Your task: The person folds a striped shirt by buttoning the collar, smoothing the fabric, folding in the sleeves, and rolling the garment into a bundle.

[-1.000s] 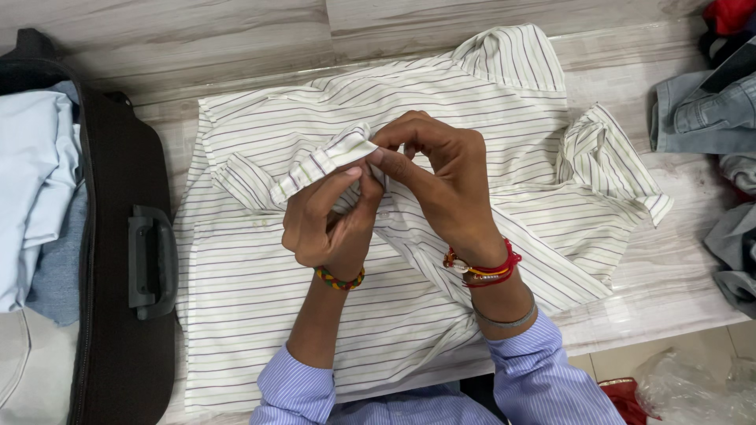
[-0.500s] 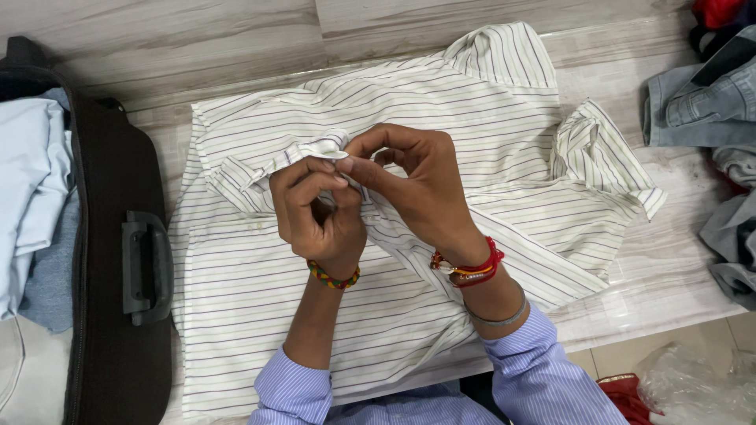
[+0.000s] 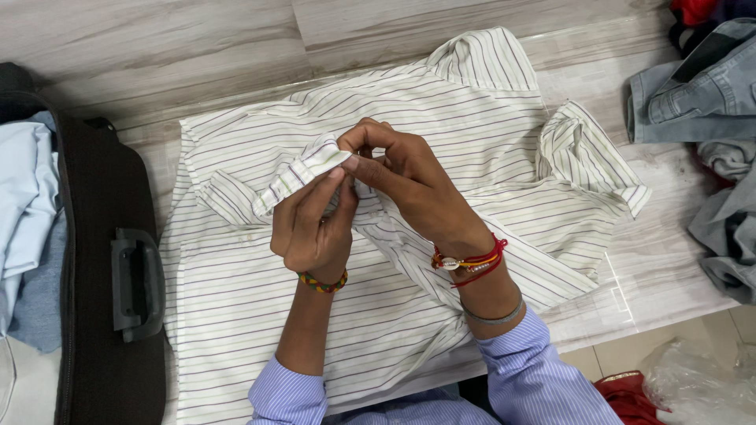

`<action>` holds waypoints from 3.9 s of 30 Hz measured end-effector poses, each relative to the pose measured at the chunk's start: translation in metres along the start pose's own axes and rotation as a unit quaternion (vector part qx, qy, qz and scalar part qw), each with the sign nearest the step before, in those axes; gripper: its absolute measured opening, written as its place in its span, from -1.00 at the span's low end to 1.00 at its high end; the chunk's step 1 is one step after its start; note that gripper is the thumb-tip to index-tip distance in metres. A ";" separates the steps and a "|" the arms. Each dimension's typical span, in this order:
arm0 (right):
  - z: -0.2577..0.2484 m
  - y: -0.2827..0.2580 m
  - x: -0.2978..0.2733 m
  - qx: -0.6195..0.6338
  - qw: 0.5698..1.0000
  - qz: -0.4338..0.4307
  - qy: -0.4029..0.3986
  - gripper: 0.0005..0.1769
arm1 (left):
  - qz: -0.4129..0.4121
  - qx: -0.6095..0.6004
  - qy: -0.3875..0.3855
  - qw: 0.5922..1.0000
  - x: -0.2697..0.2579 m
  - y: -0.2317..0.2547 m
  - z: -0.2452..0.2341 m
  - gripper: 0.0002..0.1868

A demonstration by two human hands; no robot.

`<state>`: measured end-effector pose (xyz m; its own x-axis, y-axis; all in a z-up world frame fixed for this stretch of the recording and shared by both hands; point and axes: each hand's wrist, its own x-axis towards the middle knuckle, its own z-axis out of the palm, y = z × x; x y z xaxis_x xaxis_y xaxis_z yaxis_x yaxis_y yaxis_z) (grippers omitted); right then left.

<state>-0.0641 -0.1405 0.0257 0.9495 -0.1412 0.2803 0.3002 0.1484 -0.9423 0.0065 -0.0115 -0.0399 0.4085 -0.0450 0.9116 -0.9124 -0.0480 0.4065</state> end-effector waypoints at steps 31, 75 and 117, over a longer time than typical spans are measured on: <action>-0.004 -0.021 0.004 -0.328 0.939 -0.097 -0.027 -0.73 | -0.297 -0.254 -0.121 0.912 0.023 -0.011 -0.018 -0.81; 0.029 0.005 0.017 -0.540 0.836 0.091 -0.031 -0.74 | -0.281 -0.069 -0.047 0.956 0.045 -0.022 -0.028 -0.85; 0.013 -0.026 -0.010 -0.276 0.949 -0.109 0.108 -0.80 | -0.400 -0.303 -0.147 0.852 0.051 0.005 -0.036 -0.79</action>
<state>-0.0802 -0.1303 0.0497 0.8113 -0.3154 0.4922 0.3379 -0.4342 -0.8351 0.0214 0.0219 0.0111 0.8134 -0.4921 0.3102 -0.1482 0.3403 0.9285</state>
